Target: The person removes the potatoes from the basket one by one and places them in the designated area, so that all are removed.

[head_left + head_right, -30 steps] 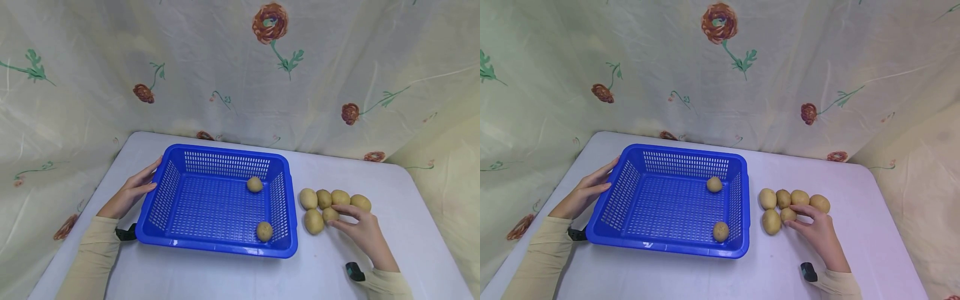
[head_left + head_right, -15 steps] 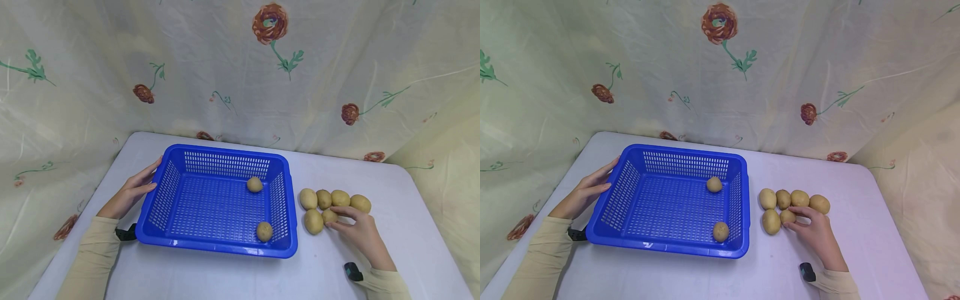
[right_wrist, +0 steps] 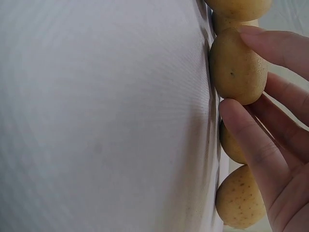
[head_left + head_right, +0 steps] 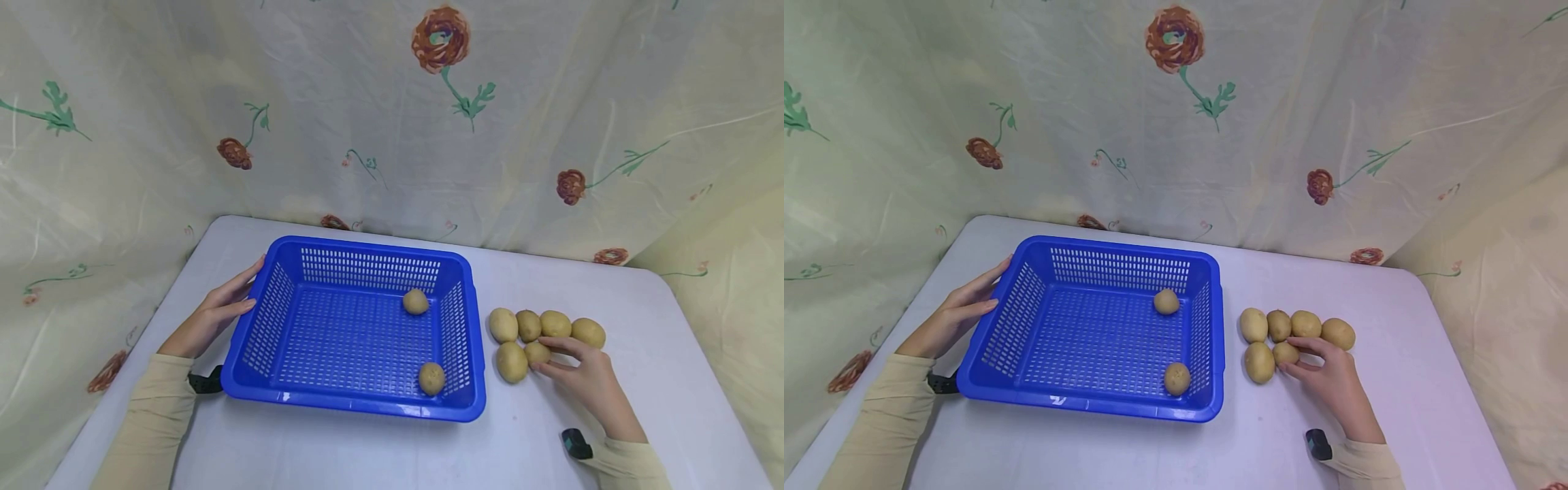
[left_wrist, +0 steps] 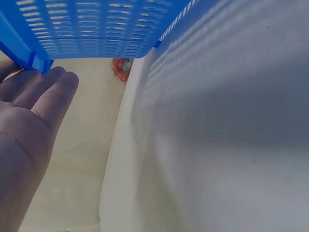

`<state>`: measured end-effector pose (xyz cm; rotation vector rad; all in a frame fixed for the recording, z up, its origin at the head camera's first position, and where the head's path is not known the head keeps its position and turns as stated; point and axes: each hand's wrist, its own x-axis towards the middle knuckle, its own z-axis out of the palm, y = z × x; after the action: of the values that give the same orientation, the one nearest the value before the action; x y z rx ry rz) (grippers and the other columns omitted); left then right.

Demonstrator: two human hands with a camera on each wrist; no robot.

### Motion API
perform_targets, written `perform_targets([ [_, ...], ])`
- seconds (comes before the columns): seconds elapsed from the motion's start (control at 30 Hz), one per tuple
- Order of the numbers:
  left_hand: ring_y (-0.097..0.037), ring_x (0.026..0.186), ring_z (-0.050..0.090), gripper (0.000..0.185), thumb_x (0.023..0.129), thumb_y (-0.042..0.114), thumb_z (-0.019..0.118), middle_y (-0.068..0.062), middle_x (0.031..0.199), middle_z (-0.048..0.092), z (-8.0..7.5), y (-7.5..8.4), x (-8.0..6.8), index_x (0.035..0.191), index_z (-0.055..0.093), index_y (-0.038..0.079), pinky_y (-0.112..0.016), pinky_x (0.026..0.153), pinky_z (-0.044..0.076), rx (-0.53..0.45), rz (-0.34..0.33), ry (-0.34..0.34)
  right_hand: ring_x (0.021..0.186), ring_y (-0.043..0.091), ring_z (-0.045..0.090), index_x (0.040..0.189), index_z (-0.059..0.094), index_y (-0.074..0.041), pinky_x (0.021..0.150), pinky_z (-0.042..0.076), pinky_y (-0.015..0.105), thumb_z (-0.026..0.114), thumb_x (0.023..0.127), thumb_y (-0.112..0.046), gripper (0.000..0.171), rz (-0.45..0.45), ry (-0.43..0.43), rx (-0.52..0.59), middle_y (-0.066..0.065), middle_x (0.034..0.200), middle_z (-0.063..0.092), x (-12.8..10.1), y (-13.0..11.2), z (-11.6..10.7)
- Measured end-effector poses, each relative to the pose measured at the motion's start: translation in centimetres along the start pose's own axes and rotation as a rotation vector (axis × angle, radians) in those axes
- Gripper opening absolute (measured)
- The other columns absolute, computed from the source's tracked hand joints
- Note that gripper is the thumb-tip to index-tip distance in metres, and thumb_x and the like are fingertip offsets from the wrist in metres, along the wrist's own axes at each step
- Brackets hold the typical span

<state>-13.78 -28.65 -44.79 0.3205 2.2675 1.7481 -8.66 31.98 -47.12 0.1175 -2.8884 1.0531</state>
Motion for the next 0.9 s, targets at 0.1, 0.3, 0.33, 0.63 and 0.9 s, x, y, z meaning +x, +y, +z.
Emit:
perform_targets([
  [0.1, -0.041, 0.162, 0.006, 0.069, 0.105, 0.026, 0.054, -0.001, 0.176, 0.012, 0.0, 0.0, 0.0, 0.166, 0.022, 0.029, -0.083, 0.117, 0.006, -0.003, 0.000, -0.002, 0.099, -0.024, 0.053, 0.123, 0.073, -0.004, 0.078, 0.054, 0.008, 0.088, 0.083, -0.021, 0.046, 0.009, -0.026, 0.038, 0.020, 0.122, 0.075, 0.0, 0.1, 0.0],
  [0.3, -0.041, 0.162, 0.006, 0.068, 0.106, 0.026, 0.053, 0.000, 0.176, 0.012, -0.1, 0.0, 0.0, 0.166, 0.021, 0.030, -0.083, 0.117, 0.005, -0.009, -0.001, -0.004, 0.095, -0.013, 0.065, 0.128, 0.070, -0.002, 0.077, 0.058, 0.012, 0.086, 0.085, -0.020, 0.050, 0.010, -0.044, 0.084, 0.023, 0.128, 0.071, -0.2, 0.4, -0.2],
  [0.33, -0.041, 0.162, 0.006, 0.068, 0.106, 0.027, 0.053, 0.000, 0.176, 0.012, -0.1, 0.0, 0.0, 0.166, 0.022, 0.030, -0.083, 0.117, 0.005, -0.008, -0.005, -0.003, 0.095, -0.013, 0.065, 0.128, 0.069, -0.001, 0.077, 0.058, 0.012, 0.086, 0.084, -0.018, 0.050, 0.001, -0.038, 0.085, 0.023, 0.128, 0.071, -0.2, 0.5, -0.3],
  [0.63, -0.038, 0.163, 0.006, 0.069, 0.105, 0.029, 0.054, 0.002, 0.176, 0.012, 0.0, 0.1, 0.1, 0.166, 0.022, 0.031, -0.082, 0.118, 0.006, -0.005, -0.020, 0.006, 0.107, -0.025, 0.053, 0.126, 0.070, 0.000, 0.082, 0.058, 0.012, 0.086, 0.084, -0.009, 0.046, -0.068, 0.027, 0.107, 0.024, 0.125, 0.072, -0.3, -0.1, -1.3],
  [0.9, -0.037, 0.163, 0.005, 0.070, 0.105, 0.027, 0.055, 0.002, 0.176, 0.013, 0.0, -0.1, 0.0, 0.166, 0.022, 0.030, -0.083, 0.117, 0.005, -0.008, -0.011, 0.008, 0.108, -0.023, 0.055, 0.125, 0.071, -0.002, 0.085, 0.055, 0.007, 0.087, 0.083, -0.012, 0.045, -0.110, 0.095, 0.059, 0.011, 0.123, 0.070, -0.1, -1.8, -2.2],
])
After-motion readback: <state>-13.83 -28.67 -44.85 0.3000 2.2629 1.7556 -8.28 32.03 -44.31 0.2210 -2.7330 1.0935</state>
